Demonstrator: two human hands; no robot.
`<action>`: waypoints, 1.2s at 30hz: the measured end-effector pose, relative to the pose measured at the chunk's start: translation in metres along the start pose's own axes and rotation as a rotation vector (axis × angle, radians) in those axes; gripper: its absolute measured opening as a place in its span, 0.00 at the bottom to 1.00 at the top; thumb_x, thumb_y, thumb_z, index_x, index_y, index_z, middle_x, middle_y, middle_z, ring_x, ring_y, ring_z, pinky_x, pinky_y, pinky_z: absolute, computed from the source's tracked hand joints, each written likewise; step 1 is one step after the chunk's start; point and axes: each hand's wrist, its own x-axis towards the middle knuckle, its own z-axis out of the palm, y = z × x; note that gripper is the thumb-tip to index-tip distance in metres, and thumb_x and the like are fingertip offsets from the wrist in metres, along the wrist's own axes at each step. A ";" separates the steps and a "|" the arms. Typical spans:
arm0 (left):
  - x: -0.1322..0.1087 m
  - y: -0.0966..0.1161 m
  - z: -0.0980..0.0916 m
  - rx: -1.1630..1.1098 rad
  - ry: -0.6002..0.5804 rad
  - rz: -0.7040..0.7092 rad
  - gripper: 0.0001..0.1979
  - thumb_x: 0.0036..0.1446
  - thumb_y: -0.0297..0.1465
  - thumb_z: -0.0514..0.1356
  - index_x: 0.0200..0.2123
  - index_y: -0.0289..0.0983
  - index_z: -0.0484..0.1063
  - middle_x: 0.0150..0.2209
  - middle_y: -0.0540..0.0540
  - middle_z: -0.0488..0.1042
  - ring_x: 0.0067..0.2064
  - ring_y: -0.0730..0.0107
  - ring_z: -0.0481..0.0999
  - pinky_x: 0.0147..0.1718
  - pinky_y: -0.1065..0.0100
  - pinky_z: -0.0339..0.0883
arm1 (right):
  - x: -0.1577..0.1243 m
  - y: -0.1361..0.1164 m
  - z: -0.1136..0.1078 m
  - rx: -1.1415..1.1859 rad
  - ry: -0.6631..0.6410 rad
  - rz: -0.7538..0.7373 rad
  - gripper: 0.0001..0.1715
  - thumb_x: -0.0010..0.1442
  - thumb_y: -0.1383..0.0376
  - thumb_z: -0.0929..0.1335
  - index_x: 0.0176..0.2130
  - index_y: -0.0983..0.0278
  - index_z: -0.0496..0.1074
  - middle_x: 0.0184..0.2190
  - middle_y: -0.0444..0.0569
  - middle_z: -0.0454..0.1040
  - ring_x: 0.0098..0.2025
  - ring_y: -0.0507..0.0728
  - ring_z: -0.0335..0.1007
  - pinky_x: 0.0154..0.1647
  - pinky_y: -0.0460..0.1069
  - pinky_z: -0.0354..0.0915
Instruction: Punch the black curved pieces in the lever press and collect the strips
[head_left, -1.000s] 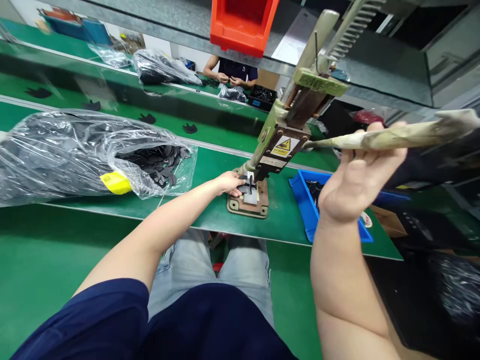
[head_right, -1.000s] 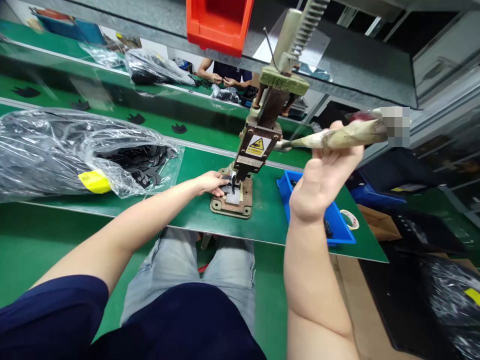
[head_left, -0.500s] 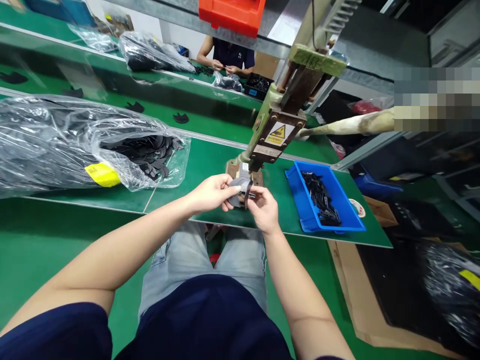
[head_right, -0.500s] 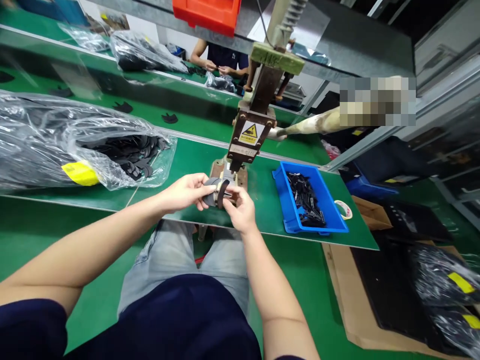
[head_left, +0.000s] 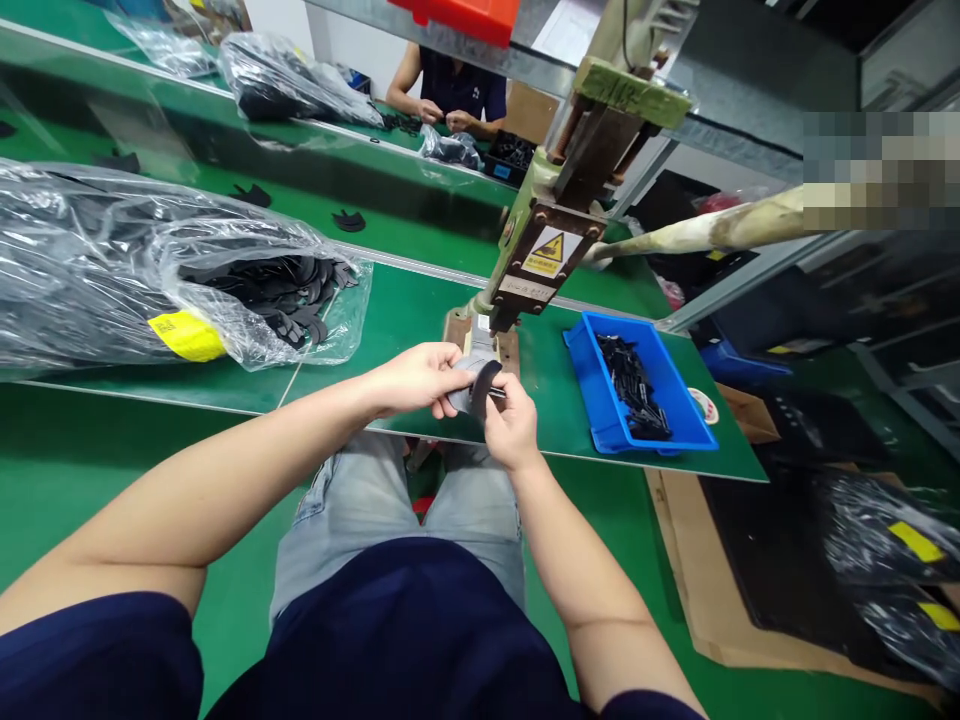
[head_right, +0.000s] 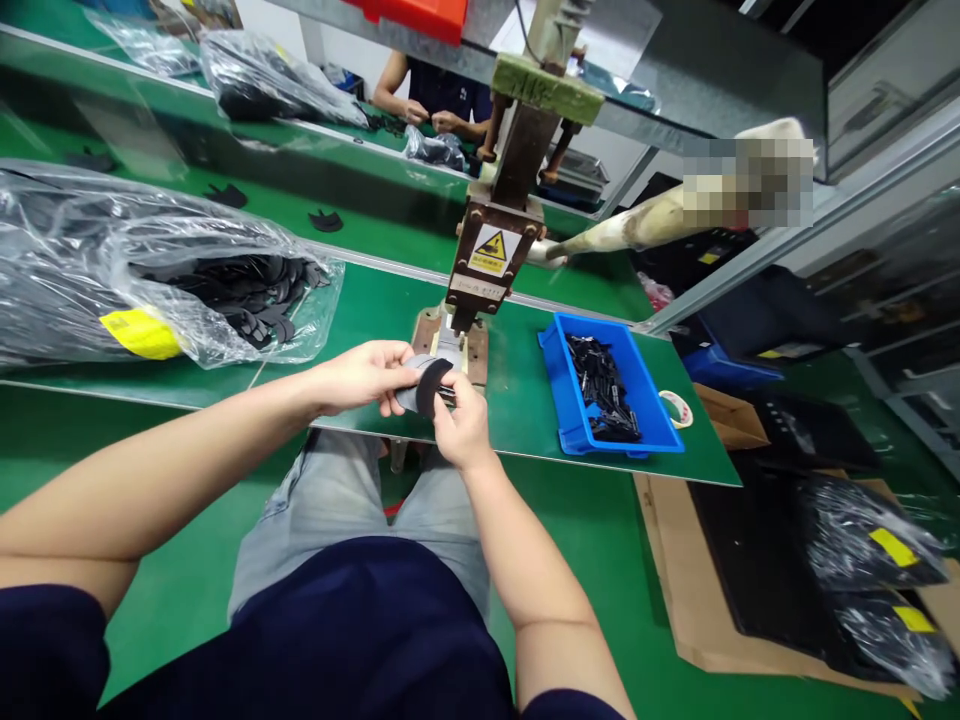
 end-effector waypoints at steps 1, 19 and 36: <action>0.001 -0.001 -0.003 0.031 0.013 0.006 0.23 0.60 0.45 0.73 0.32 0.38 0.66 0.22 0.50 0.77 0.21 0.71 0.79 0.18 0.75 0.67 | 0.001 -0.001 -0.004 -0.031 -0.018 -0.024 0.12 0.69 0.55 0.68 0.48 0.58 0.74 0.41 0.48 0.81 0.39 0.54 0.78 0.43 0.52 0.76; -0.013 -0.010 -0.002 0.220 0.148 0.138 0.20 0.55 0.45 0.73 0.41 0.40 0.71 0.31 0.53 0.72 0.28 0.75 0.69 0.26 0.72 0.63 | -0.002 -0.006 -0.019 -0.216 -0.060 -0.315 0.08 0.67 0.62 0.69 0.47 0.57 0.76 0.41 0.51 0.81 0.43 0.58 0.79 0.47 0.56 0.76; 0.004 -0.045 -0.084 -0.141 0.383 -0.034 0.18 0.59 0.41 0.73 0.30 0.36 0.70 0.24 0.52 0.70 0.21 0.77 0.70 0.16 0.77 0.64 | -0.095 0.017 -0.026 -0.087 -0.619 0.039 0.13 0.69 0.56 0.69 0.50 0.57 0.76 0.48 0.48 0.83 0.53 0.54 0.80 0.60 0.53 0.76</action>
